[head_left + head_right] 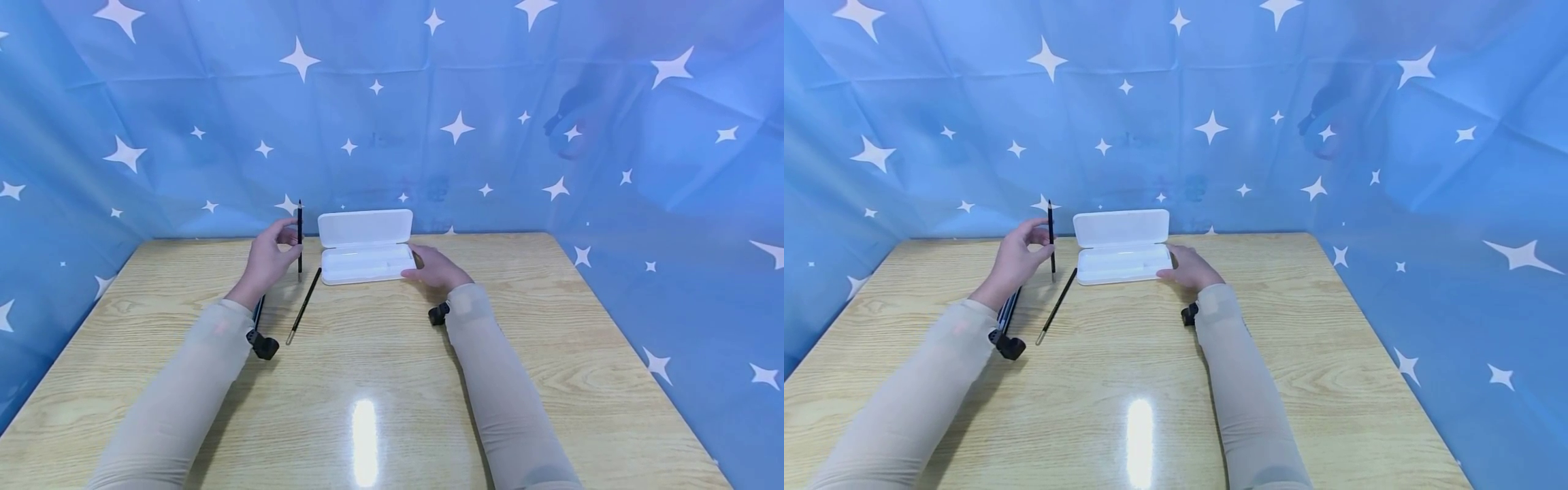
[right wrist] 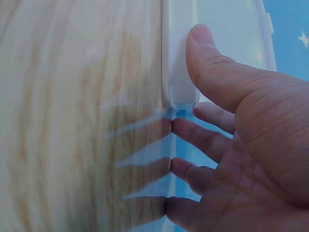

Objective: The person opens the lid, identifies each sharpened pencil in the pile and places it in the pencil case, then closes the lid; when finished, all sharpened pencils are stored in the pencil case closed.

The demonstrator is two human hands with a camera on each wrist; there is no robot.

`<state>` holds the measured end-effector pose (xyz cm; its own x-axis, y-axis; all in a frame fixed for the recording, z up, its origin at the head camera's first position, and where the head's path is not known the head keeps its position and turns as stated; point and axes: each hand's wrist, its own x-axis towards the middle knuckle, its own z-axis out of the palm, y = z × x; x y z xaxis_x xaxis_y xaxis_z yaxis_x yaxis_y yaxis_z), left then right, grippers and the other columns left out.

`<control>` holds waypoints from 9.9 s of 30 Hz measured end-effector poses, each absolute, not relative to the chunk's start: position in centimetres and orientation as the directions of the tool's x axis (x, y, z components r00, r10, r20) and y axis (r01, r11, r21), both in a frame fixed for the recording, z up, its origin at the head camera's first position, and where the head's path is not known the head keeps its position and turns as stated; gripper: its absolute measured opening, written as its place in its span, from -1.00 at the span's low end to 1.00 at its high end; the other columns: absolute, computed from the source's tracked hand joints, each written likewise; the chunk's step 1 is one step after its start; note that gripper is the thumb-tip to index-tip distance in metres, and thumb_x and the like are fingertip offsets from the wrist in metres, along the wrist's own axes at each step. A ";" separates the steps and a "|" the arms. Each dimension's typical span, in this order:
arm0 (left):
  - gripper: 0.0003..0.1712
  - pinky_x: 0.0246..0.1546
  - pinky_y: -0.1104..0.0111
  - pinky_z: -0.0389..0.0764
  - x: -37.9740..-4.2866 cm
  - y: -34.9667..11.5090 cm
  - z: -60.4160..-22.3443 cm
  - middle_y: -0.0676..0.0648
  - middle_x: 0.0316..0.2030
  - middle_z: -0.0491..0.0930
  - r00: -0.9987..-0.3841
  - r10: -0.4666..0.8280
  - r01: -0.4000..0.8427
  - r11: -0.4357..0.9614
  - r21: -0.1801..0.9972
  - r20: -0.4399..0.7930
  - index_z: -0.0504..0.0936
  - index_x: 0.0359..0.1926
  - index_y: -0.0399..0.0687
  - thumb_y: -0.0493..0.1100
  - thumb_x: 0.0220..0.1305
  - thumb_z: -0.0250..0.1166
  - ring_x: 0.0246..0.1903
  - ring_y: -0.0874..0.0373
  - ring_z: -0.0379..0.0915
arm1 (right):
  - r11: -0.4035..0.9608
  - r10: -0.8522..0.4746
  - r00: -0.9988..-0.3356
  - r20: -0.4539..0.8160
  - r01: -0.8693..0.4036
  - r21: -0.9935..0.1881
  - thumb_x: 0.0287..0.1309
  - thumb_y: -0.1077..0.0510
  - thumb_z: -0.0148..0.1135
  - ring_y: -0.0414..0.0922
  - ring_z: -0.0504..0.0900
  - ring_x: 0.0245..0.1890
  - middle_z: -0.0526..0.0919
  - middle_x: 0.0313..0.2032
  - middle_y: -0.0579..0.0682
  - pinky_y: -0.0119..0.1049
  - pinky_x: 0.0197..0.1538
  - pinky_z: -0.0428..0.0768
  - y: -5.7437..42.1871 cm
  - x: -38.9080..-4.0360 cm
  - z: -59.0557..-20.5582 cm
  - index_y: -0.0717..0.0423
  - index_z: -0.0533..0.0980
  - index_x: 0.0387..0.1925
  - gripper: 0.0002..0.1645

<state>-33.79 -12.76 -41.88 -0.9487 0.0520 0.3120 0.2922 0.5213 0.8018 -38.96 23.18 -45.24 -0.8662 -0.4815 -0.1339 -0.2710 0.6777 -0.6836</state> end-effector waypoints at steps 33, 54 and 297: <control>-0.53 0.05 0.07 0.49 -35.3 -10.0 -42.9 -0.20 -0.07 0.61 -0.918 -0.015 0.354 0.414 0.838 0.395 0.52 0.27 -0.13 -0.37 0.37 0.30 -0.06 -0.03 0.52 | 0.641 -0.514 -0.853 -0.093 -0.310 -0.702 0.44 0.07 0.22 0.09 0.21 0.48 0.31 0.46 0.07 0.11 0.46 0.23 23.2 -39.5 -45.6 -0.01 0.18 0.56 -0.23; -0.56 -0.08 0.33 0.62 -36.7 -9.2 -44.1 -0.22 -0.07 0.64 -0.879 -0.085 0.412 0.363 0.836 0.470 0.56 0.22 -0.18 -0.42 0.34 0.30 -0.08 0.00 0.56 | 0.652 -0.496 -0.860 -0.124 -0.274 -0.707 0.45 0.06 0.21 0.06 0.12 0.53 0.21 0.52 0.04 0.08 0.49 0.17 23.1 -39.2 -45.3 -0.04 0.13 0.58 -0.20; -0.31 0.14 -0.09 0.56 -31.2 -19.4 -43.2 -0.37 0.44 0.16 -0.969 0.237 0.081 0.587 0.806 -0.075 0.14 0.51 -0.27 0.02 0.59 0.05 0.34 -0.31 0.27 | 0.701 -0.463 -0.872 -0.160 -0.250 -0.668 0.46 -0.04 0.19 0.05 0.06 0.55 0.13 0.55 0.02 0.09 0.50 0.16 23.0 -39.8 -45.6 -0.09 0.01 0.62 -0.13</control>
<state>-31.21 -19.36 -43.25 -0.9686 0.2370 -0.0748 0.0814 0.5867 0.8057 -39.79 23.01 -45.58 -0.8715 -0.4634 -0.1604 -0.2501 0.7013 -0.6675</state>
